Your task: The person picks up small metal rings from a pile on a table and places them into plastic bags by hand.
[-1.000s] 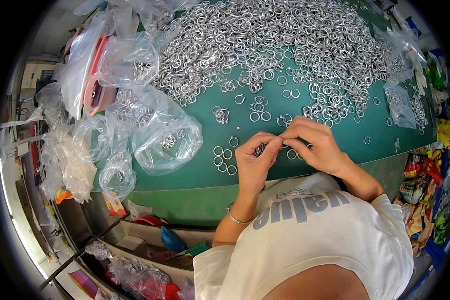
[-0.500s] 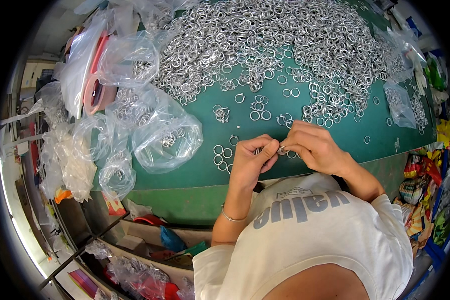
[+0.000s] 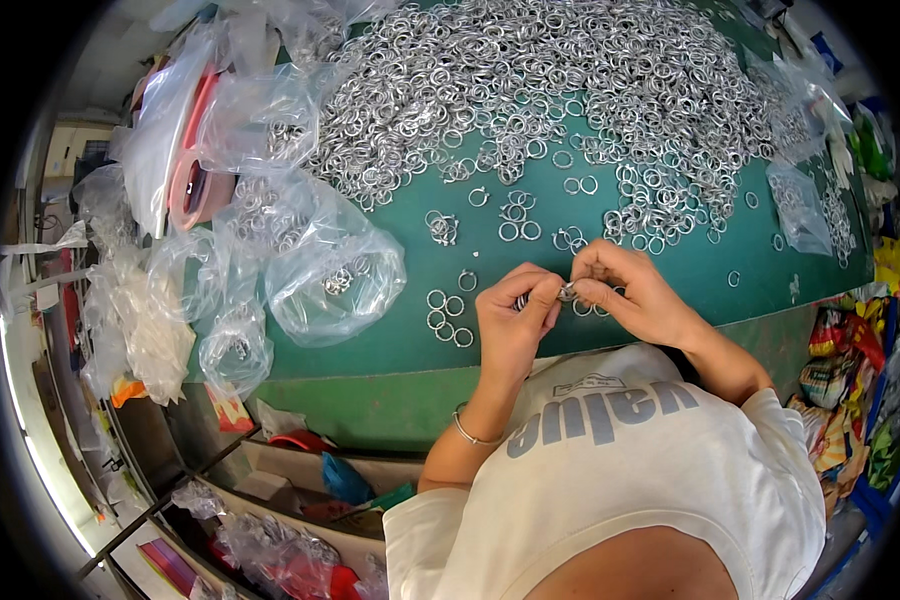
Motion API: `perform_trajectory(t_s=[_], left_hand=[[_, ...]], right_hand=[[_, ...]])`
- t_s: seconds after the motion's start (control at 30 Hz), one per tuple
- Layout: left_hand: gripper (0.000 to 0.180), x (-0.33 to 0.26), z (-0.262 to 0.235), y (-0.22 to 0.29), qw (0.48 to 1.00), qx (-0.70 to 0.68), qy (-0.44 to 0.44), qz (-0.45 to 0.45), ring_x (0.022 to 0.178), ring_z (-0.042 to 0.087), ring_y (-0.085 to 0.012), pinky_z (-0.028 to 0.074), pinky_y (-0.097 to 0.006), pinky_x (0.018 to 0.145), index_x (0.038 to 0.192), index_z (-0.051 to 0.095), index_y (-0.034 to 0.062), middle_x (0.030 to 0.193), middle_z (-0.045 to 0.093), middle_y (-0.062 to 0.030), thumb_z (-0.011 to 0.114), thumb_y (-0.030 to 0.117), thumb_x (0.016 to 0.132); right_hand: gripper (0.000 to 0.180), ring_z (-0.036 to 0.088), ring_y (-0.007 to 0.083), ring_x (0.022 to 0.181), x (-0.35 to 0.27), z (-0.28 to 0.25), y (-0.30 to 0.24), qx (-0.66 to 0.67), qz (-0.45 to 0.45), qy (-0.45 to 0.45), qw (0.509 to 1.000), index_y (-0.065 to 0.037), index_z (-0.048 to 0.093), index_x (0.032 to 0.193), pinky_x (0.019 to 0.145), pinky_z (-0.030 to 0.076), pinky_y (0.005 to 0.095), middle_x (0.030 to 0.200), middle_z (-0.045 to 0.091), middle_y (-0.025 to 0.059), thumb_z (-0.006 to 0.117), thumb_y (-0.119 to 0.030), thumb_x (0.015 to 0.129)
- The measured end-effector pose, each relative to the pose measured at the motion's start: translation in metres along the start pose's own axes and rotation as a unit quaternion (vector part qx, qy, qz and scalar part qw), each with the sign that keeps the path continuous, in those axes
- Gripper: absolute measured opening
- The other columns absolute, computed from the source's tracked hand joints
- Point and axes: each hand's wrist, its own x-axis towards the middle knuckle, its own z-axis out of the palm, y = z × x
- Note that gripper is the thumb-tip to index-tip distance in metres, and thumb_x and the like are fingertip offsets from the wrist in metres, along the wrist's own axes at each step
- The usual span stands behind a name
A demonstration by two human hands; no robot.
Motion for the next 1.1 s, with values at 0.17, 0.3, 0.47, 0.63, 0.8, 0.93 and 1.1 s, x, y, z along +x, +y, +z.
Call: perform_trajectory(t_s=[0.17,0.3,0.47,0.63,0.8,0.93,1.1], left_hand=[[0.019,-0.003,0.001,0.002,1.000,0.009,0.006,0.022,0.045,0.039,-0.0047,0.021,-0.019,0.036,0.073,0.062,-0.0040,0.063,0.052,-0.0027,0.059,0.010,0.086],[0.022,-0.003,-0.003,0.006,0.998,0.054,-0.017,-0.010,0.044,0.039,-0.0044,0.022,-0.019,0.038,0.071,0.063,-0.0039,0.062,0.051,-0.0018,0.059,0.012,0.086],[0.027,-0.002,-0.008,0.017,0.993,0.073,-0.063,-0.065,0.044,0.038,-0.0041,0.023,-0.019,0.039,0.068,0.063,-0.0035,0.058,0.048,-0.0004,0.060,0.016,0.085],[0.023,-0.002,-0.004,0.008,0.997,0.077,-0.025,-0.001,0.043,0.038,-0.0044,0.021,-0.019,0.036,0.070,0.063,-0.0035,0.061,0.051,-0.0018,0.058,0.012,0.086],[0.022,-0.002,-0.001,0.005,0.996,0.078,0.018,0.040,0.044,0.039,-0.0046,0.022,-0.019,0.036,0.070,0.063,-0.0032,0.063,0.053,-0.0025,0.059,0.011,0.086],[0.024,-0.004,0.000,0.002,0.990,0.121,0.016,0.067,0.044,0.038,-0.0044,0.022,-0.019,0.036,0.069,0.063,-0.0033,0.063,0.053,-0.0025,0.060,0.014,0.086],[0.030,0.000,-0.006,0.007,0.993,0.074,-0.010,-0.092,0.045,0.040,-0.0039,0.025,-0.019,0.039,0.068,0.062,-0.0033,0.059,0.053,-0.0016,0.060,0.021,0.086]], right_hand=[[0.008,0.051,0.0239,0.058,-0.001,-0.003,-0.001,-0.089,-0.008,-0.060,0.994,0.002,0.052,0.078,0.053,0.041,0.0322,0.067,0.052,0.0096,0.052,-0.003,0.084],[0.004,0.051,0.0255,0.061,-0.001,-0.001,0.012,-0.236,-0.201,-0.010,0.951,0.000,0.053,0.077,0.055,0.040,0.0334,0.069,0.052,0.0089,0.055,-0.002,0.079],[0.003,0.050,0.0249,0.060,0.001,-0.010,0.011,-0.296,-0.272,-0.058,0.914,-0.003,0.054,0.076,0.058,0.037,0.0322,0.069,0.052,0.0083,0.057,-0.003,0.076],[0.009,0.049,0.0265,0.057,0.000,-0.007,0.005,-0.196,-0.147,-0.058,0.968,-0.002,0.053,0.075,0.060,0.038,0.0342,0.064,0.051,0.0101,0.056,-0.007,0.082],[0.012,0.047,0.0292,0.057,-0.005,0.000,-0.005,-0.088,0.040,-0.064,0.993,-0.001,0.051,0.078,0.063,0.038,0.0383,0.061,0.048,0.0125,0.054,-0.010,0.085],[0.010,0.048,0.0271,0.061,-0.003,-0.003,0.015,-0.248,-0.171,-0.038,0.953,-0.002,0.051,0.076,0.062,0.037,0.0372,0.063,0.049,0.0113,0.054,-0.008,0.083],[0.010,0.050,0.0267,0.067,0.000,-0.005,0.012,-0.369,-0.305,-0.098,0.872,-0.004,0.052,0.073,0.062,0.035,0.0353,0.067,0.049,0.0100,0.053,-0.008,0.082]])
